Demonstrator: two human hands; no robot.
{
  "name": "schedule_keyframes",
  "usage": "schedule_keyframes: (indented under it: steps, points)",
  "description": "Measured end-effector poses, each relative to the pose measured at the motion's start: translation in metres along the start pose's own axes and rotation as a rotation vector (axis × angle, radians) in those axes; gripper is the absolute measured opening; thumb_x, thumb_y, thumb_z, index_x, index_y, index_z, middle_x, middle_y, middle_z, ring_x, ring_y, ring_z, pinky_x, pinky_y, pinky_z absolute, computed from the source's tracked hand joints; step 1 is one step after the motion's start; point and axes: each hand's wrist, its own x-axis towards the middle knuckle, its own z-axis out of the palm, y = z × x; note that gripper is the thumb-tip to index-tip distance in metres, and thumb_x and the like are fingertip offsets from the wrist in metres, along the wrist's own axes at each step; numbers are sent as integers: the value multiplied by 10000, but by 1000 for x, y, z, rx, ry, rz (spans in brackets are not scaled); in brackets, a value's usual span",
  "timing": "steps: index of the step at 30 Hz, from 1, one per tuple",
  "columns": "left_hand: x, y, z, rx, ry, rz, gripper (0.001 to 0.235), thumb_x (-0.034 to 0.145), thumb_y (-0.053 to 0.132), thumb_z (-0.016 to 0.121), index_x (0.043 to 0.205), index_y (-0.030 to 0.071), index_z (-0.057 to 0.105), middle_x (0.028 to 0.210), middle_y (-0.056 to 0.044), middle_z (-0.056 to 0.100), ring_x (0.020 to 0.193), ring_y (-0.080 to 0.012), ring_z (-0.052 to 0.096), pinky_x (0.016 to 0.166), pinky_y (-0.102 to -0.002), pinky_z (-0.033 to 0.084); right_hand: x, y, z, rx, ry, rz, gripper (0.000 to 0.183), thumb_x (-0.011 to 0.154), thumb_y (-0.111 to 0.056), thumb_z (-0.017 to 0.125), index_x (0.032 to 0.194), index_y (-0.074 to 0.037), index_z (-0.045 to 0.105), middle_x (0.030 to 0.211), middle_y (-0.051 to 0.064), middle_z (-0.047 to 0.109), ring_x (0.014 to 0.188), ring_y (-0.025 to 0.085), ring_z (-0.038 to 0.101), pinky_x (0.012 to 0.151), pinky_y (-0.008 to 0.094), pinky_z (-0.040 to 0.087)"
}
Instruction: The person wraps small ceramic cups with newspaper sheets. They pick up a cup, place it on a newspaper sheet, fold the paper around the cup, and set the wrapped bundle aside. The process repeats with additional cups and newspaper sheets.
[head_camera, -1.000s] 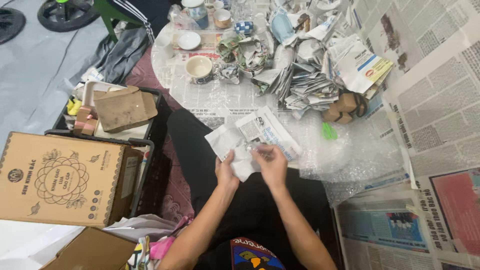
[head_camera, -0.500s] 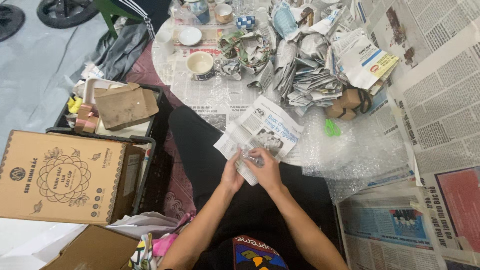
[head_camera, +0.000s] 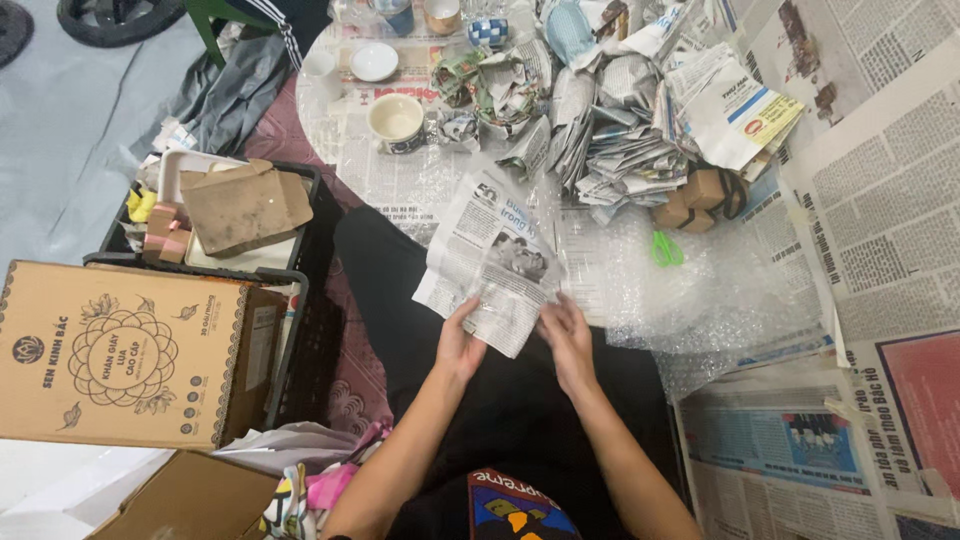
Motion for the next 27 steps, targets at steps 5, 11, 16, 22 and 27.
schedule_keyframes:
  steps: [5, 11, 16, 22, 27]
  points:
    - [-4, -8, -3, -15, -18, -53, 463, 904, -8, 603, 1351, -77, 507, 1278, -195, 632, 1202, -326, 617, 1087, -463, 493, 1, 9, 2, -36, -159, 303, 701, 867, -241, 677, 1496, -90, 406, 1209, 184, 712, 1092, 256, 704, 902, 409, 594]
    - [-18, -18, 22, 180, -45, -97, 464, 910, 17, 652, 1350, -61, 528, 1294, -157, 640, 1217, -282, 614, 1076, -416, 485, 5, 16, -3, 24, -188, -45, 431, 879, -102, 767, 1260, 33, 617, 1158, 130, 725, 1025, 172, 692, 895, 312, 564]
    - [-32, -17, 48, 482, 36, -86, 505, 854, 40, 720, 1322, -71, 566, 1268, -170, 667, 1155, -290, 649, 1017, -442, 500, 9, 7, -13, 39, -45, 15, 375, 856, -135, 773, 1174, 37, 675, 1068, 135, 745, 921, 197, 715, 812, 340, 599]
    - [-43, -16, 59, 786, 41, 139, 545, 823, 37, 775, 1319, -49, 566, 1263, -159, 674, 1138, -249, 656, 993, -373, 505, 9, 5, -16, -36, 109, -134, 509, 811, -181, 833, 1219, 42, 624, 1138, 134, 691, 1013, 192, 678, 871, 323, 573]
    - [-42, -14, 58, 810, 6, 264, 582, 828, 67, 791, 1337, -80, 552, 1247, -198, 679, 1089, -267, 681, 879, -352, 571, 19, 8, -20, 55, 180, -15, 550, 804, -198, 830, 1223, 62, 586, 1120, 192, 690, 968, 222, 693, 813, 371, 576]
